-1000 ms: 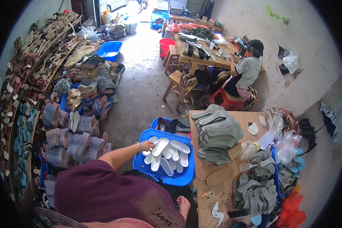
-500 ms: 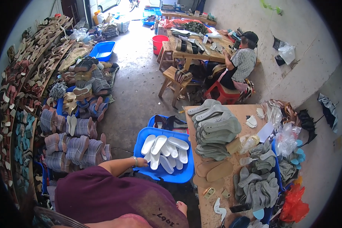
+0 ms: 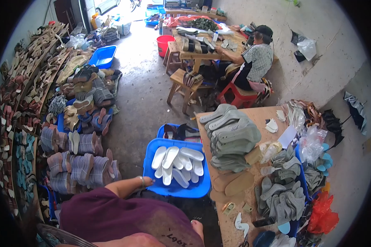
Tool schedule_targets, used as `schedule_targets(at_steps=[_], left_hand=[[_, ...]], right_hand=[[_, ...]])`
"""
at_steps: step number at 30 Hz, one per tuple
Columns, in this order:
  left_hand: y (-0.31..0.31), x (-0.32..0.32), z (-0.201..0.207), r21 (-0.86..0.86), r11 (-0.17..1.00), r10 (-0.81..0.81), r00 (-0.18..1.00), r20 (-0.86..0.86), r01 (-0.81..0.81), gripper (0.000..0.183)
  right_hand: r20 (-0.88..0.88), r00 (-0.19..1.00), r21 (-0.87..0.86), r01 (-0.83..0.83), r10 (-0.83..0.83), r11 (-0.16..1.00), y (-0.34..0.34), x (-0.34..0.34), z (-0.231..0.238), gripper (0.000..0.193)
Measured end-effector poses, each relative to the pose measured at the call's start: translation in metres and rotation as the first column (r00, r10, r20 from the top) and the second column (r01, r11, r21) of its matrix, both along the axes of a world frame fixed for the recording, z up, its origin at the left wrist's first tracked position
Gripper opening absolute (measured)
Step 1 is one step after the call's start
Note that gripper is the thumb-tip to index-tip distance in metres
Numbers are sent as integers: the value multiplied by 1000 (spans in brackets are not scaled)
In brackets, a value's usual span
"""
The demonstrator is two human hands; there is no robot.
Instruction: Feeding shoe insoles into a rolling glue machine for manufacturing.
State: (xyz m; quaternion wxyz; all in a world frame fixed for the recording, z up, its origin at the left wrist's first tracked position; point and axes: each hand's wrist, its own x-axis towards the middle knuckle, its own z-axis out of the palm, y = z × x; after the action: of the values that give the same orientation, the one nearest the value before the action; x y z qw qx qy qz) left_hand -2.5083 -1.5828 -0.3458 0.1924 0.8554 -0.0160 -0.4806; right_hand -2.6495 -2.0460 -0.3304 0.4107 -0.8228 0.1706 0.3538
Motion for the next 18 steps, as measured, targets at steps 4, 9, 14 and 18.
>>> schedule_targets(at_steps=[4, 9, 14, 18], left_hand=[[-10, -14, -22, -5, 935, -353, 935, 6, 353, 35], [-10, -22, -24, 22, 912, -409, 910, -65, 411, 36], [-7, -15, -19, 60, 987, -137, 975, -173, 149, 45], [-5, -13, -23, 24, 968, -243, 959, -144, 249, 45]], right_hand=[[49, 989, -102, -134, 140, 986, 9, -9, 0, 29], [-132, 990, -161, -72, 51, 984, 24, -3, 9, 31], [120, 986, -94, 131, -119, 987, 37, -11, -8, 24], [108, 980, -271, -133, 168, 953, 42, -31, -12, 24]])
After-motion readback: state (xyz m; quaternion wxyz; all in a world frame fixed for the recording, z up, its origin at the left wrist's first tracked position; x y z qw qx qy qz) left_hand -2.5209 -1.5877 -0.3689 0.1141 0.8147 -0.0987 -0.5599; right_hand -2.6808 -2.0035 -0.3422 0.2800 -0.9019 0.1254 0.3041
